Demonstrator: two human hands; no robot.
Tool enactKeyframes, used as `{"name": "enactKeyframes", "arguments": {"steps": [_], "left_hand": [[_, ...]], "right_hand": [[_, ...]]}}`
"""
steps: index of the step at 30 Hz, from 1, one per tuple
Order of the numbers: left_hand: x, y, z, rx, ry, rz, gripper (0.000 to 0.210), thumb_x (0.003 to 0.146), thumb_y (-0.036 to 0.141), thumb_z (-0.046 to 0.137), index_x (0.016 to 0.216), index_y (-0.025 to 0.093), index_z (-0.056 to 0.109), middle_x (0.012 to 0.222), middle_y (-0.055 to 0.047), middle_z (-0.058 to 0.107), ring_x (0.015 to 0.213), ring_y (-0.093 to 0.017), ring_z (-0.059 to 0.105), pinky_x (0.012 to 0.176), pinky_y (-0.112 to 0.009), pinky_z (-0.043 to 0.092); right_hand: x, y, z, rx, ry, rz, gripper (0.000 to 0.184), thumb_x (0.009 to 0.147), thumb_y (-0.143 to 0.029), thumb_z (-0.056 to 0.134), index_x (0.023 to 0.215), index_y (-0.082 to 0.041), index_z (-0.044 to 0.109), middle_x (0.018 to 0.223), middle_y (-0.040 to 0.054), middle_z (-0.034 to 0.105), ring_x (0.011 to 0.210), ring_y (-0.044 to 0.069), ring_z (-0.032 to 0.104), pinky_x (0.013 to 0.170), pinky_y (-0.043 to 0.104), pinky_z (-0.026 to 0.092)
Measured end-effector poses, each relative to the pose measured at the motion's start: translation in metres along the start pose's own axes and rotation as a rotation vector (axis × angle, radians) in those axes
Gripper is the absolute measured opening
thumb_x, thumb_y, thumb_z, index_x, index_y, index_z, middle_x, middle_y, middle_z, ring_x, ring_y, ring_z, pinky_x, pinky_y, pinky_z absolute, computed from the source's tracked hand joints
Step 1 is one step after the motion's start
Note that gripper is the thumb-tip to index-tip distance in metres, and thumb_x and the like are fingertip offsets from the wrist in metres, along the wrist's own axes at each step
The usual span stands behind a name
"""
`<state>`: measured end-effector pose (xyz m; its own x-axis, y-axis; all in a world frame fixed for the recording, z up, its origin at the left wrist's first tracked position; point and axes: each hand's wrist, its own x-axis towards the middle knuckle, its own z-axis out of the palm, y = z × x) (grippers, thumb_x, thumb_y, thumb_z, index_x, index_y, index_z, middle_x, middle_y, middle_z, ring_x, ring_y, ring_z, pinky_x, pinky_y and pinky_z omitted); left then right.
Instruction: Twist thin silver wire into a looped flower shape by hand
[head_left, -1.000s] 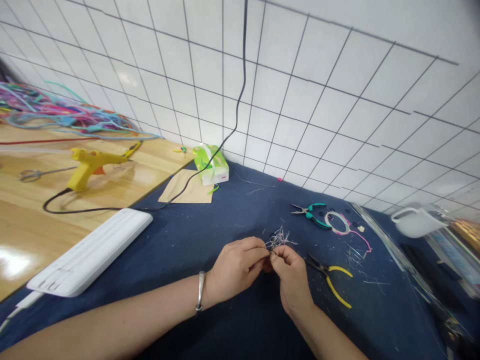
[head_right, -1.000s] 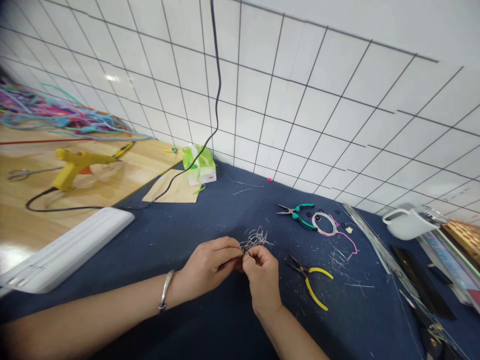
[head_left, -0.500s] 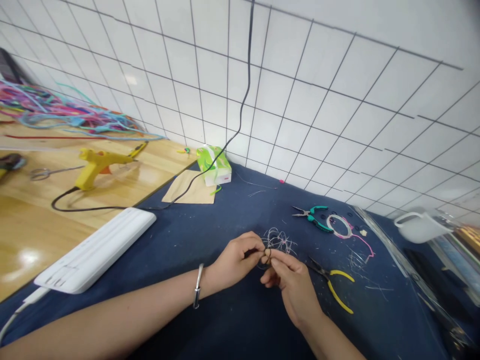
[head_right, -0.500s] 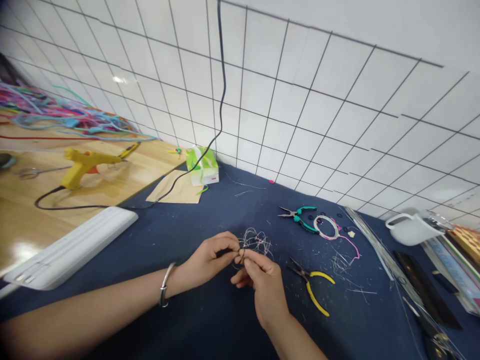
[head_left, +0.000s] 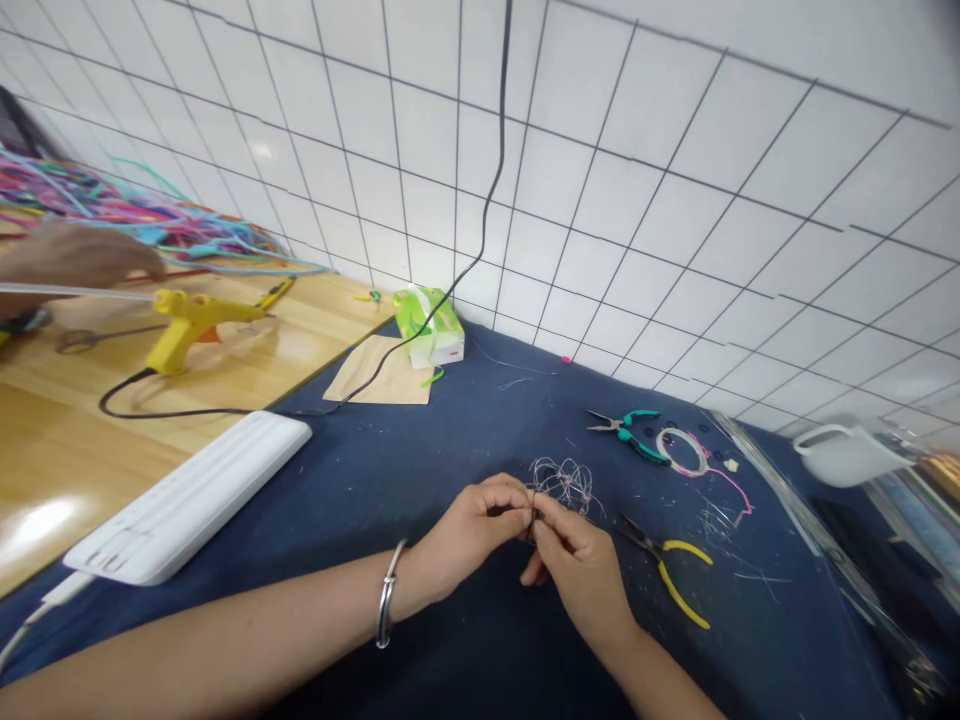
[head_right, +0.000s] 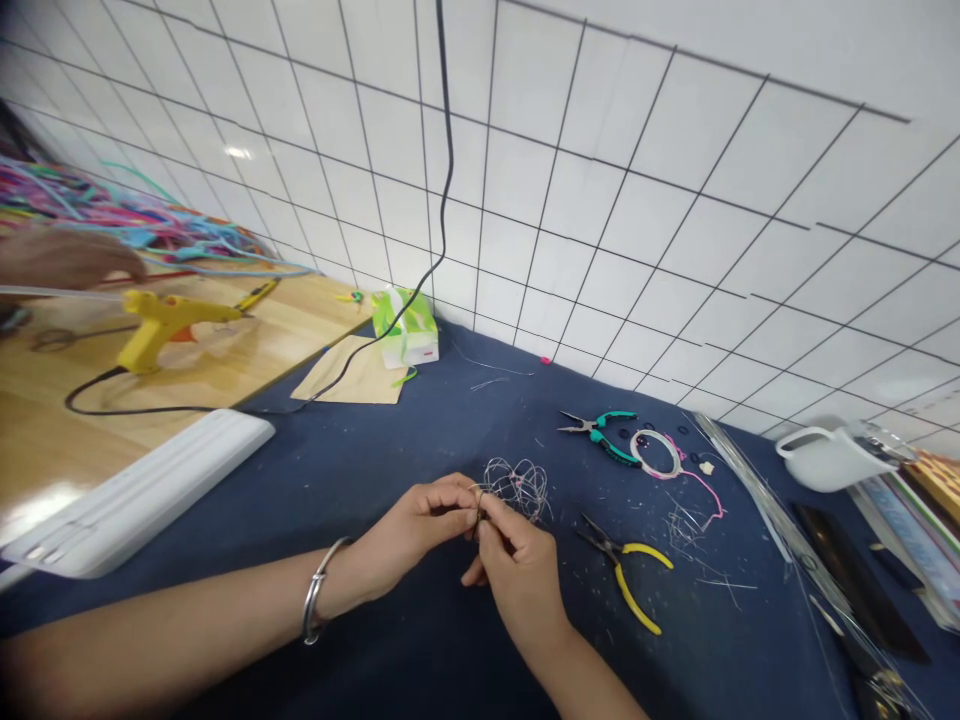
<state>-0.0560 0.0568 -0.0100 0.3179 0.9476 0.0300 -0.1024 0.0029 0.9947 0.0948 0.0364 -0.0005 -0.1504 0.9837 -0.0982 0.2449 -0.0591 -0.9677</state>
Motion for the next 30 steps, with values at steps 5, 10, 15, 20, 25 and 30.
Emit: {"name": "enactKeyframes", "arguments": {"steps": [5, 10, 15, 20, 25, 30], "left_hand": [[-0.0006, -0.0004, 0.0033, -0.175, -0.007, -0.044, 0.008, 0.078, 0.017, 0.057, 0.072, 0.015, 0.063, 0.089, -0.002, 0.052, 0.082, -0.011, 0.052, 0.079, -0.026, 0.043], [0.0004, -0.0022, 0.0052, -0.215, 0.038, -0.079, 0.013, 0.077, 0.021, 0.060, 0.067, 0.013, 0.061, 0.084, -0.001, 0.051, 0.077, -0.011, 0.052, 0.074, -0.026, 0.042], [0.0006, -0.0030, 0.0039, -0.299, 0.022, -0.097, 0.013, 0.078, 0.024, 0.058, 0.071, 0.013, 0.060, 0.083, -0.001, 0.051, 0.076, -0.012, 0.051, 0.071, -0.026, 0.041], [-0.0005, -0.0019, 0.0029, -0.440, 0.000, -0.149, 0.013, 0.077, 0.023, 0.060, 0.070, 0.012, 0.059, 0.082, -0.002, 0.052, 0.074, -0.011, 0.050, 0.069, -0.025, 0.039], [0.0008, -0.0035, 0.0030, -0.515, 0.005, -0.161, 0.010, 0.078, 0.021, 0.060, 0.073, 0.012, 0.059, 0.081, -0.002, 0.052, 0.073, -0.011, 0.048, 0.068, -0.024, 0.037], [0.0004, -0.0065, 0.0027, -0.565, 0.018, -0.155, 0.009, 0.079, 0.021, 0.059, 0.081, 0.013, 0.060, 0.078, -0.002, 0.053, 0.075, -0.011, 0.049, 0.073, -0.026, 0.037]], "right_hand": [[0.0019, -0.0037, 0.0002, -0.131, 0.050, -0.076, 0.030, 0.081, -0.026, 0.049, 0.108, -0.021, 0.063, 0.057, -0.0017, 0.062, 0.047, 0.013, 0.060, 0.050, 0.024, 0.049], [0.0031, -0.0020, 0.0010, -0.149, 0.024, -0.076, 0.030, 0.081, -0.024, 0.049, 0.108, -0.022, 0.062, 0.063, -0.0006, 0.064, 0.047, 0.013, 0.061, 0.051, 0.023, 0.049], [-0.0007, -0.0008, 0.0042, -0.075, 0.024, -0.081, 0.029, 0.083, -0.027, 0.050, 0.110, -0.021, 0.057, 0.063, -0.0010, 0.065, 0.051, 0.014, 0.063, 0.054, 0.024, 0.052], [-0.0044, -0.0022, 0.0053, 0.001, 0.071, -0.083, 0.015, 0.084, -0.028, 0.051, 0.096, -0.019, 0.053, 0.061, -0.0022, 0.064, 0.050, 0.013, 0.063, 0.053, 0.024, 0.051], [-0.0051, -0.0045, 0.0038, -0.054, 0.118, -0.124, 0.012, 0.082, -0.028, 0.055, 0.087, -0.018, 0.059, 0.065, 0.0003, 0.064, 0.057, 0.014, 0.064, 0.057, 0.024, 0.052], [-0.0046, -0.0038, 0.0033, 0.057, 0.103, -0.067, 0.015, 0.083, -0.029, 0.053, 0.089, -0.017, 0.061, 0.059, -0.0006, 0.062, 0.052, 0.013, 0.061, 0.053, 0.025, 0.052]]}}
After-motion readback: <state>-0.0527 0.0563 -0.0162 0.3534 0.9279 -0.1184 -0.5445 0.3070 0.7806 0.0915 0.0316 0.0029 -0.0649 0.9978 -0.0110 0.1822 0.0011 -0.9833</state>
